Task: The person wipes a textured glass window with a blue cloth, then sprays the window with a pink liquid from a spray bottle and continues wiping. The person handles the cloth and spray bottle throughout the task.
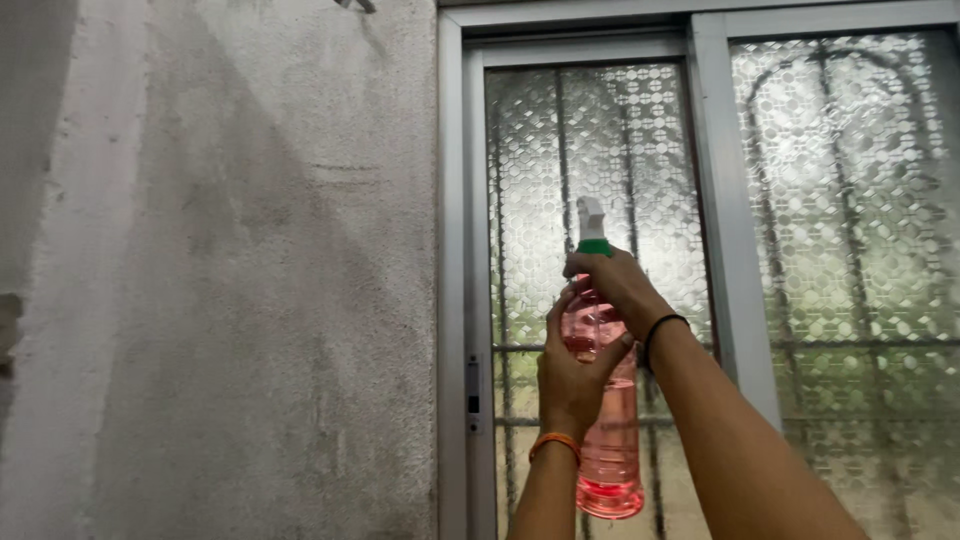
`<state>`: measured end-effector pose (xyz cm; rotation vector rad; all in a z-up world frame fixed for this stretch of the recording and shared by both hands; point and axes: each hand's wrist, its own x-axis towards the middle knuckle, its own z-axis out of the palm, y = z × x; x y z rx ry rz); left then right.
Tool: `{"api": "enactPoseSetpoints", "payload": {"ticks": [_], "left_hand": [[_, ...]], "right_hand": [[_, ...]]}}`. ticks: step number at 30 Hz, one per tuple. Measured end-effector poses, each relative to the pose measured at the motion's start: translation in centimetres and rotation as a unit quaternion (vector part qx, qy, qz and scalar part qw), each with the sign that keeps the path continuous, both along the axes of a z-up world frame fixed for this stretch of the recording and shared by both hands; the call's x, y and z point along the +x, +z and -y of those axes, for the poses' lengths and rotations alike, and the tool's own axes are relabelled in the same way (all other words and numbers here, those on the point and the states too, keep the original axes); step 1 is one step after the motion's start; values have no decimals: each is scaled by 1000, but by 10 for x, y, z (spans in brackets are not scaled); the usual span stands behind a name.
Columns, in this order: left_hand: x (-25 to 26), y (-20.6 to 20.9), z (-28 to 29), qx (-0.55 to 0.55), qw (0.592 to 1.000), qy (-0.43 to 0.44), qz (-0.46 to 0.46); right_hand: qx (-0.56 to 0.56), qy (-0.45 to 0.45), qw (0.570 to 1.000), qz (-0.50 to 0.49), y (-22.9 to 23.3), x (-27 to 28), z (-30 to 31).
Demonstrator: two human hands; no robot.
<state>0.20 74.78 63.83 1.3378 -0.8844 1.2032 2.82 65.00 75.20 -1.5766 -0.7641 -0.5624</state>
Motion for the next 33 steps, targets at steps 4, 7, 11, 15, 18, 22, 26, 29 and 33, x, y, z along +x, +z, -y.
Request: {"api": "enactPoseSetpoints", "payload": {"ticks": [4,7,11,15,18,22,26,29,33], "left_hand": [[-32,0,-57,-23,992,101,-68],[-54,0,-89,4,983,177,-55],[-61,-7,-112,1,992,128,-18],[-62,-14,-114,21,991,128,13],[-65,-8,-102,4,992,76,-105],[-69,10,-84,16,998,48,-39],[-62,30,-68,24,999,25,-6],[-61,40,-61,16,999,35,39],[-67,46,-56,1,994,73,85]], "right_hand": [[-6,63,998,-9,0,-21,-62],[16,73,997,9,-6,-42,-93],[17,91,996,8,-12,-52,-117],[28,79,997,1,-19,-47,-119],[36,43,998,14,-19,-47,-107],[46,26,998,36,-2,-59,-88],[25,-3,997,66,18,-74,-64],[20,-3,995,97,31,-88,-55],[-2,31,991,130,40,-106,-52]]}}
